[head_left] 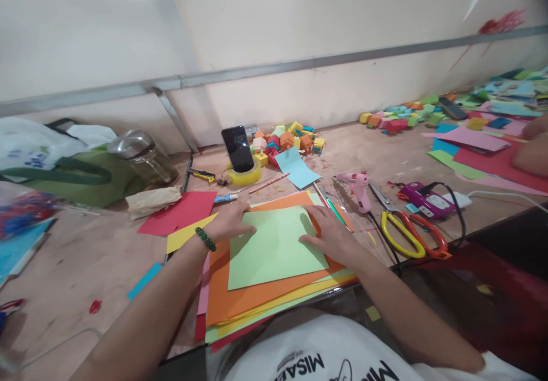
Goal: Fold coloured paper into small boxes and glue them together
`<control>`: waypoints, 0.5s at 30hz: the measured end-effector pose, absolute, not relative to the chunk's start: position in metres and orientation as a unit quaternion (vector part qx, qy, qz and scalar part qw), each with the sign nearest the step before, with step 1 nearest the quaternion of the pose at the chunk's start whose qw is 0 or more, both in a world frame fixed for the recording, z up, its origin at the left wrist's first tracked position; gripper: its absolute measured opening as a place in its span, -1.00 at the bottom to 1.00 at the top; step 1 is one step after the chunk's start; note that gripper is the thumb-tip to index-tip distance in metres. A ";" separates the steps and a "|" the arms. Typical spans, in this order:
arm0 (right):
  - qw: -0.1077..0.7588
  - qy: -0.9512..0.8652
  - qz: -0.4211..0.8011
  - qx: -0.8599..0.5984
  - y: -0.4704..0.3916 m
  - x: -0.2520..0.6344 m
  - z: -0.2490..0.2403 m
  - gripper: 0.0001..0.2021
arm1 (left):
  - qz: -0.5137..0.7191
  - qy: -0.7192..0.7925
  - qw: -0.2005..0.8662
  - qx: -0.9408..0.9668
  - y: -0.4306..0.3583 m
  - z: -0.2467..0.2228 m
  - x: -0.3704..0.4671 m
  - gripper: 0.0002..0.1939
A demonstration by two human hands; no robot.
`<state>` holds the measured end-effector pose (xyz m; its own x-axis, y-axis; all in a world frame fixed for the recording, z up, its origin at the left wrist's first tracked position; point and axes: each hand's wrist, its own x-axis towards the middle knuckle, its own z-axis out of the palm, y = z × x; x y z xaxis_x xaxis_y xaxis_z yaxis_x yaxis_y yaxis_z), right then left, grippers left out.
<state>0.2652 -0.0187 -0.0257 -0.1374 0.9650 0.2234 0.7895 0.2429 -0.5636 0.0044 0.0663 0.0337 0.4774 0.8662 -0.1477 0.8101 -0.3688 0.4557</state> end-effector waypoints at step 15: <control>0.603 -0.458 0.417 -0.502 -0.017 0.267 -0.012 -0.41 | 0.288 0.525 0.577 0.555 0.033 0.041 -0.006 -0.33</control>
<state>0.2671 -0.0169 -0.0121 0.2322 0.9634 0.1340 -0.0425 0.1477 -0.9881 -0.0062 0.0326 0.0414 0.2829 0.9154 -0.2863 0.2503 0.2176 0.9434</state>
